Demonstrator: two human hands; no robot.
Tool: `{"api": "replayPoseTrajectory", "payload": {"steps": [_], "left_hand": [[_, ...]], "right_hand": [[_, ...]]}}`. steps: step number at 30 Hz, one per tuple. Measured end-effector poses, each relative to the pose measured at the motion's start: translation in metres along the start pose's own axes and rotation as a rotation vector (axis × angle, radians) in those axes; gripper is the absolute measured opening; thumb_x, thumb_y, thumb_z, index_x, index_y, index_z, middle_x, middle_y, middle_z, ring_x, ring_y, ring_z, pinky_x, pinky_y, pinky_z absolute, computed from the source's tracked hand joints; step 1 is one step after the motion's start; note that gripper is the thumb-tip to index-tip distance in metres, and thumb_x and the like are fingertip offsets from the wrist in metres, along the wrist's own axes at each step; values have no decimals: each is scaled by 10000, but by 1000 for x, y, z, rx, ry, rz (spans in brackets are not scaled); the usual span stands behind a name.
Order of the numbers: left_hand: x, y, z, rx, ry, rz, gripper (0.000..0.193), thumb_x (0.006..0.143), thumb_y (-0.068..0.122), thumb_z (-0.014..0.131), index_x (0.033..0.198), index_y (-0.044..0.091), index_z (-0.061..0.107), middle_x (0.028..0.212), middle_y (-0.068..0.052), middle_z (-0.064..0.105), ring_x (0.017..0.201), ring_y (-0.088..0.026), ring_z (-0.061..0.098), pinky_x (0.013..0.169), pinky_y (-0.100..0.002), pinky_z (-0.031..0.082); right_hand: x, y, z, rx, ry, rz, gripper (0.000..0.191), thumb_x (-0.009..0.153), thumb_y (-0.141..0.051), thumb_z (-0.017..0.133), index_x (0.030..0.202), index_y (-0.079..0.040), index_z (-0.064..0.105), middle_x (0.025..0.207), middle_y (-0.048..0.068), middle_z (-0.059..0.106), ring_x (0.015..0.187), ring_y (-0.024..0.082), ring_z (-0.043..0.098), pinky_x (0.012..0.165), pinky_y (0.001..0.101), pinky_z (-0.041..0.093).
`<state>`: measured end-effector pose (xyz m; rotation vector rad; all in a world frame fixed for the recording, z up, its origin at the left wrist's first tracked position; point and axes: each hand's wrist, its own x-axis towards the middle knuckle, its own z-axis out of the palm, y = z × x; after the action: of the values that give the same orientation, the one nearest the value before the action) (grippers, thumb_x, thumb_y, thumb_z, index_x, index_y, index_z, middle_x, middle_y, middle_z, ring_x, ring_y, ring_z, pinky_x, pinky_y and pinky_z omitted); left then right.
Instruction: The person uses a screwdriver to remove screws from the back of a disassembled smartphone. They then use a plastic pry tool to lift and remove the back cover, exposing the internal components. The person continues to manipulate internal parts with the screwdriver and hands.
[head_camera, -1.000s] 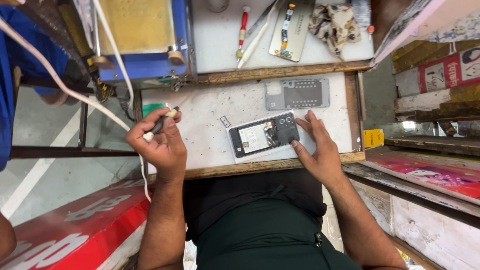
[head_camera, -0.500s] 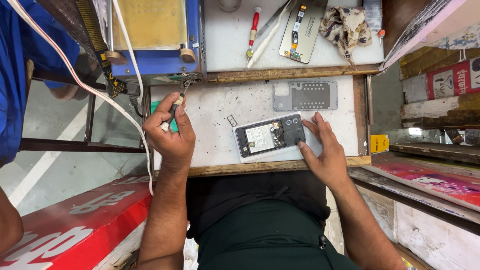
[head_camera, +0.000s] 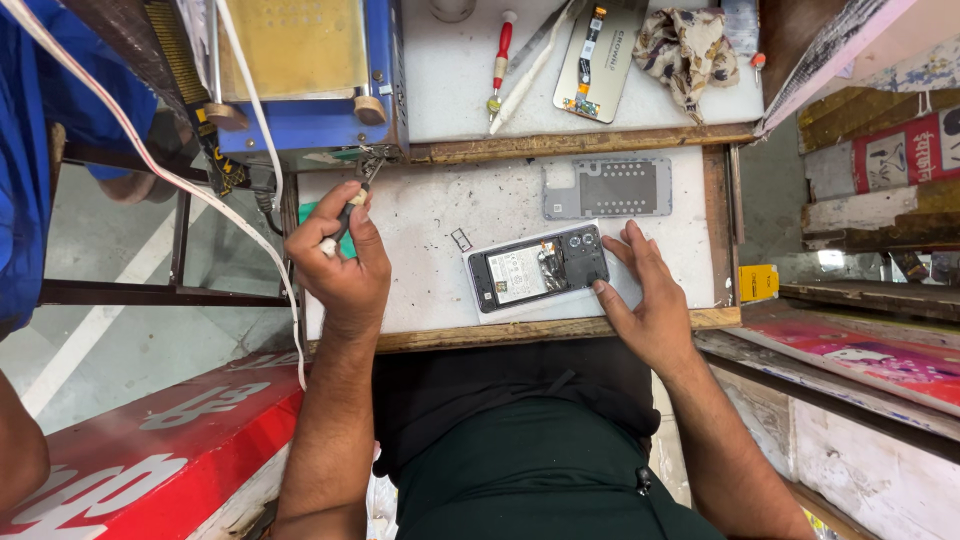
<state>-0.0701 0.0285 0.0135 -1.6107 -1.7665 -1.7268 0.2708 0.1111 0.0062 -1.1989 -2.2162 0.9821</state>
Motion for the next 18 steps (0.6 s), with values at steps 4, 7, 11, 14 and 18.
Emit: {"api": "replayPoseTrajectory", "payload": {"steps": [4,7,11,14,18], "left_hand": [[2,3,1,8,29,1,261,1096,13,561,1103,41,302,1166,-272,679,1045,-284,744,875,-352,690],[4,5,1,23,42,17,255,1094,5,561,1103,36,308,1165,-279,674,1039,-295,739,869,-358,691],[5,7,-2,26,36,11,262,1096,11,567,1108,34,306,1166,-277,671,1044,-291,733,880,-362,691],[5,6,-3,32,56,-8,267,1098,15,572,1104,36,306,1166,-276,673,1042,-279,737,875,-358,693],[4,4,-1,33,13,5,265,1094,17,570,1092,41,306,1157,-275,681,1049,-282,734,869,-356,685]], "right_hand": [[-1,-2,-1,8,10,-12,801,942,-168,701,1604,-26,272,1435,102,650,1138,225,680,1299,466,284],[1,0,-1,-17,34,-99,802,950,-154,706,1609,-16,271,1433,115,650,1316,292,620,1291,480,272],[-1,1,0,-37,39,-96,800,947,-148,707,1607,-15,273,1423,124,654,1359,320,592,1291,497,266],[1,2,1,-15,14,-48,799,941,-153,704,1602,-22,273,1421,118,656,1280,275,630,1301,499,261],[1,2,1,-49,34,-101,805,947,-144,706,1605,-9,263,1419,133,653,1427,331,527,1290,498,265]]}}
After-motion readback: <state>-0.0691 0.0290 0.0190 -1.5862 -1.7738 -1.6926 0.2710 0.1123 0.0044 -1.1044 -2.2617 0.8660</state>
